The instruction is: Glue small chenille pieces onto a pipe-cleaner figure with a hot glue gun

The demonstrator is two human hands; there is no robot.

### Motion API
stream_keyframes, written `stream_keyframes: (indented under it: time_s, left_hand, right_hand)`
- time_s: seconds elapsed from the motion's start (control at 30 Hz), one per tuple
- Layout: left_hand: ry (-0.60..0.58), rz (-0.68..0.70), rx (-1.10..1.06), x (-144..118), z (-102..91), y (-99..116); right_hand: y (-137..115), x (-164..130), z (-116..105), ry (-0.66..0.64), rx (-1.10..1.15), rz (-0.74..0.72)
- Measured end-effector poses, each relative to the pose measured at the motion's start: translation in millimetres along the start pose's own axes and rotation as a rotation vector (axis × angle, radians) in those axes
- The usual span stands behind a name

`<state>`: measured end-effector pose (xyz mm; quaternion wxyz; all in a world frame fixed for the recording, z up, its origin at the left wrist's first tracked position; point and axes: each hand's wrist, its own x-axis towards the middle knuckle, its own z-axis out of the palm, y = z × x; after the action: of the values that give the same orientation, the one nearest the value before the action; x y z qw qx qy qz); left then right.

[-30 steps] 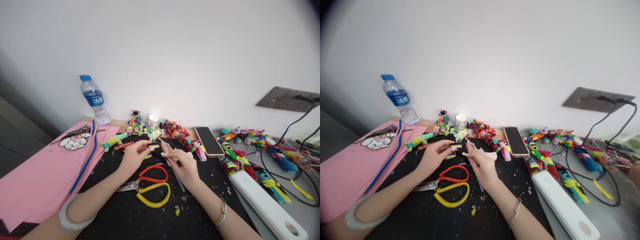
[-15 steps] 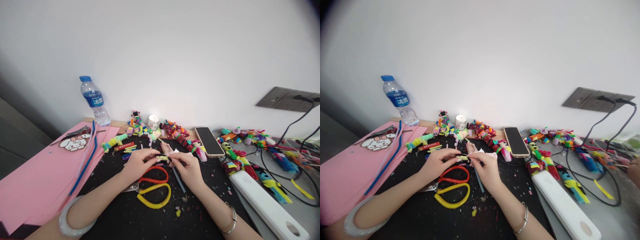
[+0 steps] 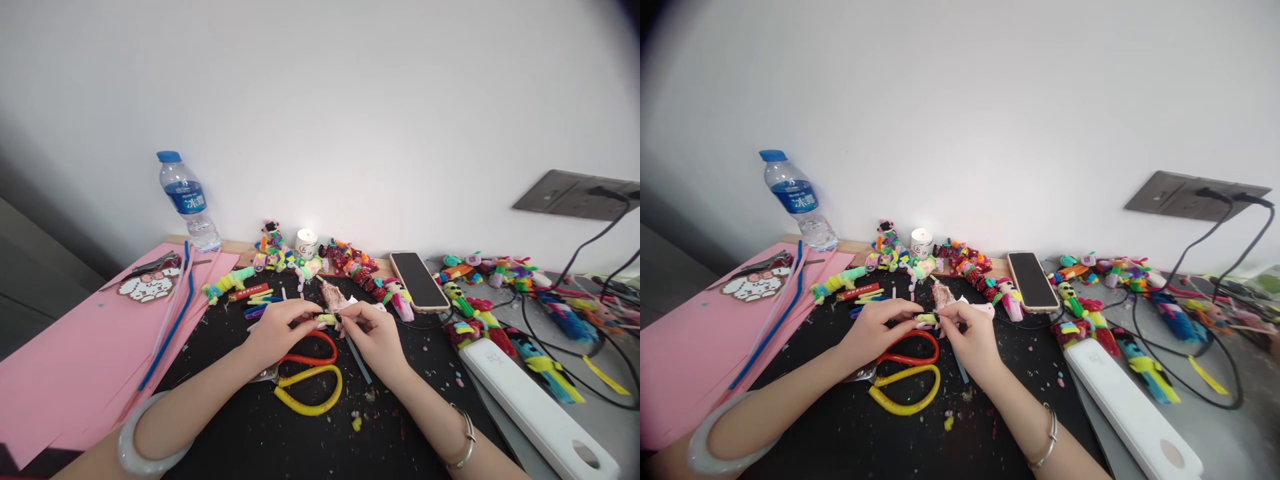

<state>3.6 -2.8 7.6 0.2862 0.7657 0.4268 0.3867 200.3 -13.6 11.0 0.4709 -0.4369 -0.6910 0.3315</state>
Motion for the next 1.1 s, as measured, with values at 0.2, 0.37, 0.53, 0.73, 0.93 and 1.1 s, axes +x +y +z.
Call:
stream_keyframes:
  time_s: [0.2, 0.37, 0.53, 0.73, 0.93, 1.1]
  left_hand:
    - [-0.016, 0.005, -0.017, -0.5, 0.6, 0.9]
    - [-0.029, -0.008, -0.012, -2.0, 2.3, -1.7]
    - [-0.038, -0.037, -0.052, -1.9, 3.0, 0.3]
    - [-0.032, -0.209, -0.297, 1.1, 3.9, 1.2]
    - [0.014, -0.330, -0.544, 5.0, 3.8, 5.4]
    - [-0.018, -0.385, -0.688, 6.6, 4.3, 6.0]
  right_hand:
    - [0.7, -0.8, 1.2, 0.010, -0.102, -0.020]
    - [0.3, -1.1, 3.2, 0.009, -0.138, -0.061]
    - [0.1, -1.8, 3.0, -0.006, -0.215, -0.087]
    - [-1.1, -0.8, -2.8, 0.084, -0.361, -0.206]
    - [1.3, 0.0, -3.0, 0.018, -0.421, -0.426]
    - [4.5, -1.5, -0.5, -0.010, -0.475, -0.467]
